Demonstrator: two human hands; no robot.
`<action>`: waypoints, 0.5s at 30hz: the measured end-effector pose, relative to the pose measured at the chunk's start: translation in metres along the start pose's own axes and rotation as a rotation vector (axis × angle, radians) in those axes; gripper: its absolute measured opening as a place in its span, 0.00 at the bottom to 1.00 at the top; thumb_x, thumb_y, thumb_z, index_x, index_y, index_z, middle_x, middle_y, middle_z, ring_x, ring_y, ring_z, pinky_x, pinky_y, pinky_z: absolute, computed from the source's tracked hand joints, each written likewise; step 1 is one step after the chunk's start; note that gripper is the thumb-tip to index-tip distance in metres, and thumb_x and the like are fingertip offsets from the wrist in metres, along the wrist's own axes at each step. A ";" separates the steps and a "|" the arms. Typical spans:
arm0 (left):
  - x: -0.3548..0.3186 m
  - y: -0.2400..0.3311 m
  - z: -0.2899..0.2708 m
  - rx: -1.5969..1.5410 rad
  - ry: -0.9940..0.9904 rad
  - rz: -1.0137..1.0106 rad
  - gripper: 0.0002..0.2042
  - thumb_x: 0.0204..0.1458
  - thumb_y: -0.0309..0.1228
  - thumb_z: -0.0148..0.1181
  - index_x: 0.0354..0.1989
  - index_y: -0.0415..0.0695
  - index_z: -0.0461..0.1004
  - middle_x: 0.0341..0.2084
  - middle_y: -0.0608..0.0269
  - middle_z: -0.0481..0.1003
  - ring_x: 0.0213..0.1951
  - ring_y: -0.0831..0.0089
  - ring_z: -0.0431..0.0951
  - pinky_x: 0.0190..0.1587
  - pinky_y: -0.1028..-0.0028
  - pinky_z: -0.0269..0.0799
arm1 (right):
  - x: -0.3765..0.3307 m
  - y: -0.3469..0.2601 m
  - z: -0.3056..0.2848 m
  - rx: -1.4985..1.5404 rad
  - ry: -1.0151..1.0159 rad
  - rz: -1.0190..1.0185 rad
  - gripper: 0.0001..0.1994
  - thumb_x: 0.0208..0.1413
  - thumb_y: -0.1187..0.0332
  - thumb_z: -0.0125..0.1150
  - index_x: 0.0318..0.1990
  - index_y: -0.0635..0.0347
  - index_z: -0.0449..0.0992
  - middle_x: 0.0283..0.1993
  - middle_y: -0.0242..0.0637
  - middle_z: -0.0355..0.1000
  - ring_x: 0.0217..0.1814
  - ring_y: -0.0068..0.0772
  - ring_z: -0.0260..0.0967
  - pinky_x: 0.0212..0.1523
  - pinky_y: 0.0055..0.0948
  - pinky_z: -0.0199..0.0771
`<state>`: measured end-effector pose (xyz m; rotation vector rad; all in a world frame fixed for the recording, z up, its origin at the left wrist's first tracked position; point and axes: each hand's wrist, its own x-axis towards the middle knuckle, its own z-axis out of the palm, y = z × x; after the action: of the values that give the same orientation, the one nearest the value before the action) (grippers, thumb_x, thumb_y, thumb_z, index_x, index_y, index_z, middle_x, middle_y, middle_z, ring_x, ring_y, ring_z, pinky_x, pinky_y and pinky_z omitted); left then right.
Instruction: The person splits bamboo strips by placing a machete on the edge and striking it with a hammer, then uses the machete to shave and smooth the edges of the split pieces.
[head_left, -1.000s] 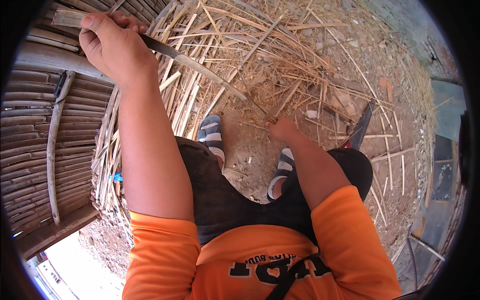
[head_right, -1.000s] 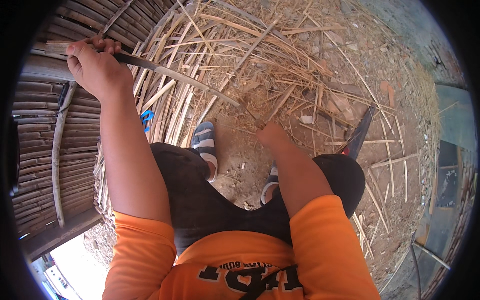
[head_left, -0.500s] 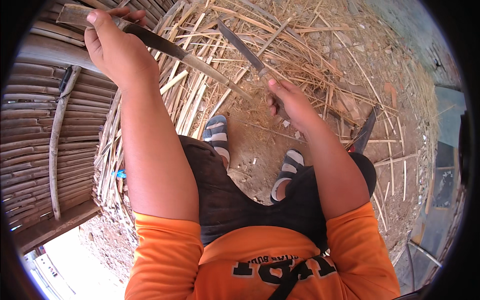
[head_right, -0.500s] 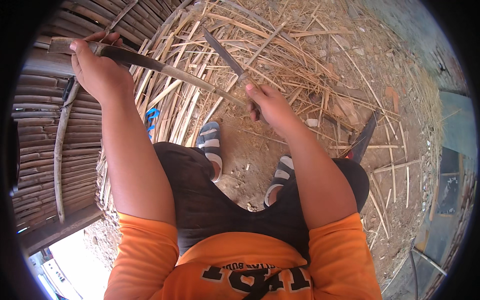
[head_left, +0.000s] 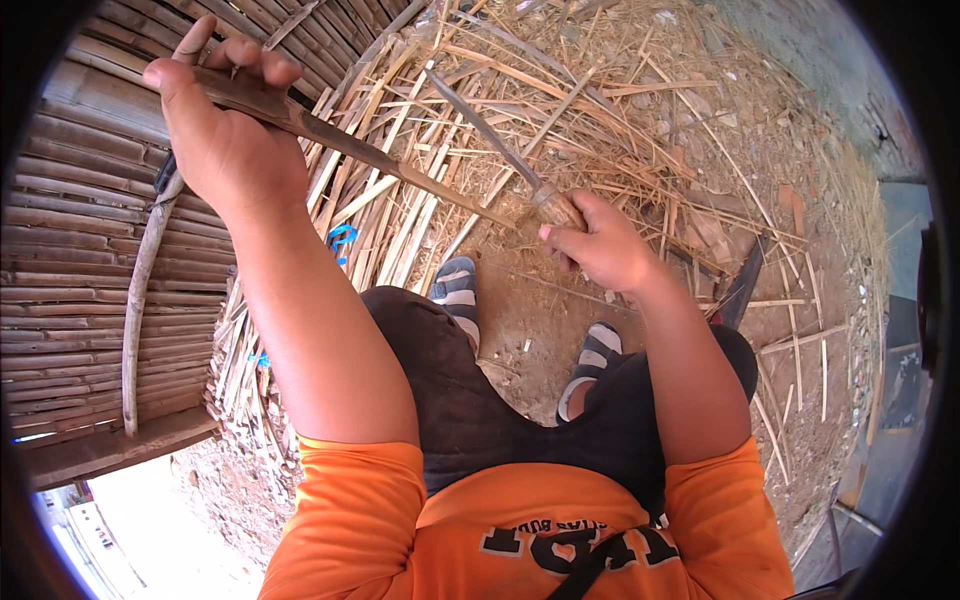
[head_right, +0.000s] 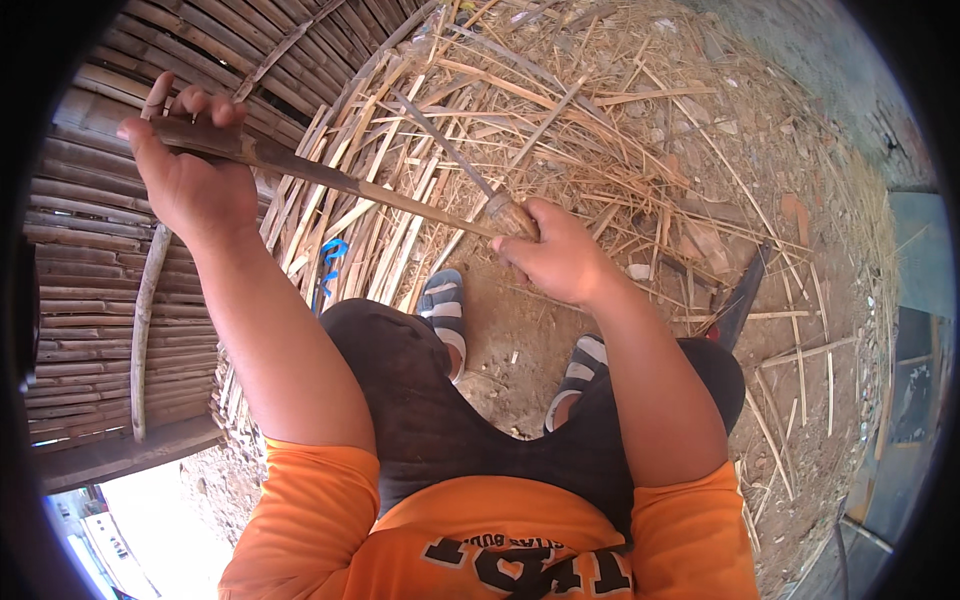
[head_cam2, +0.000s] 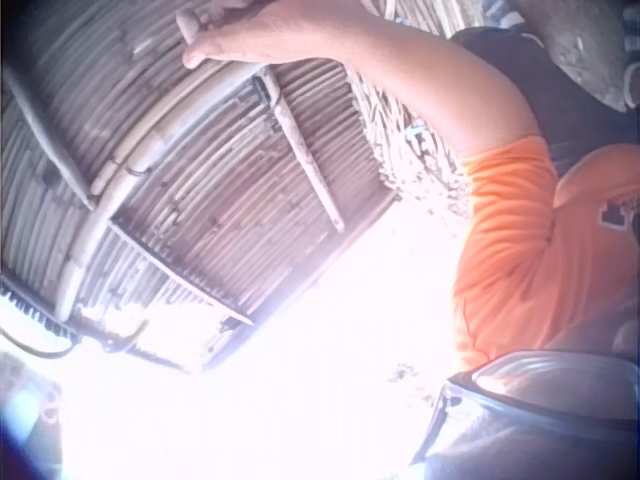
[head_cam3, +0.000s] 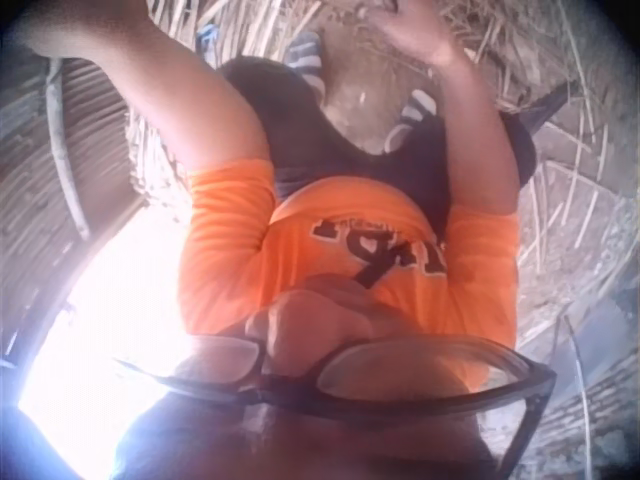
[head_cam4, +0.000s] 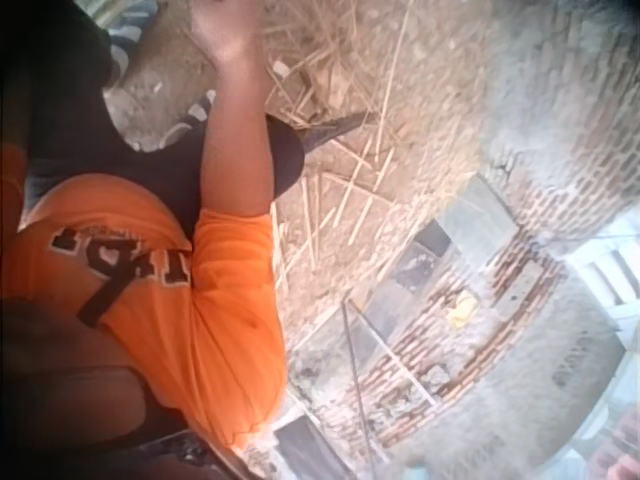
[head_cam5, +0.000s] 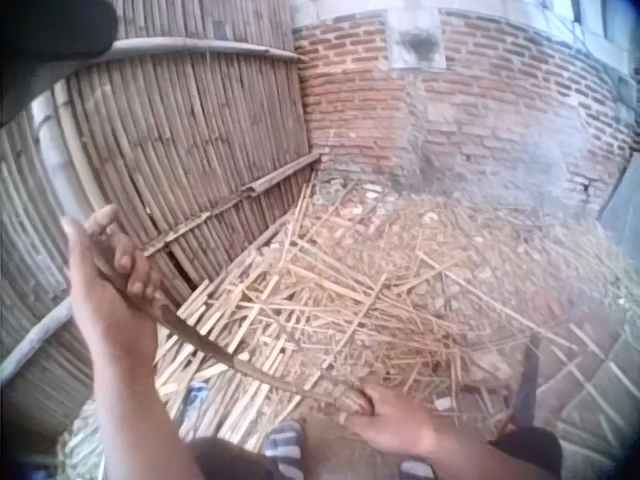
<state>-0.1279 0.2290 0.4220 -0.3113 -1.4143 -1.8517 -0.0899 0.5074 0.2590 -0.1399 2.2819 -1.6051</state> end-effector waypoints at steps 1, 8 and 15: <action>-0.001 0.005 0.000 -0.019 -0.005 -0.031 0.32 0.67 0.59 0.40 0.53 0.37 0.68 0.25 0.65 0.65 0.24 0.73 0.62 0.28 0.72 0.61 | -0.004 0.000 0.001 -0.120 0.008 -0.069 0.23 0.57 0.53 0.66 0.41 0.70 0.74 0.31 0.45 0.74 0.32 0.42 0.72 0.37 0.38 0.71; -0.005 0.013 -0.009 -0.227 -0.239 -0.151 0.29 0.66 0.61 0.33 0.24 0.48 0.60 0.15 0.71 0.52 0.18 0.77 0.46 0.24 0.74 0.42 | -0.028 -0.009 0.053 -0.004 0.176 -0.209 0.23 0.56 0.53 0.68 0.42 0.68 0.73 0.31 0.51 0.75 0.34 0.49 0.75 0.37 0.41 0.71; -0.007 0.017 -0.012 -0.317 -0.240 -0.261 0.21 0.62 0.47 0.46 0.19 0.51 0.55 0.13 0.71 0.49 0.17 0.76 0.43 0.24 0.72 0.39 | -0.016 0.025 0.076 -0.139 0.027 -0.116 0.19 0.54 0.61 0.69 0.45 0.66 0.73 0.28 0.52 0.75 0.32 0.52 0.75 0.35 0.43 0.72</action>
<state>-0.1088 0.2193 0.4256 -0.5438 -1.3650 -2.3225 -0.0468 0.4531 0.2169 -0.2911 2.4465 -1.5108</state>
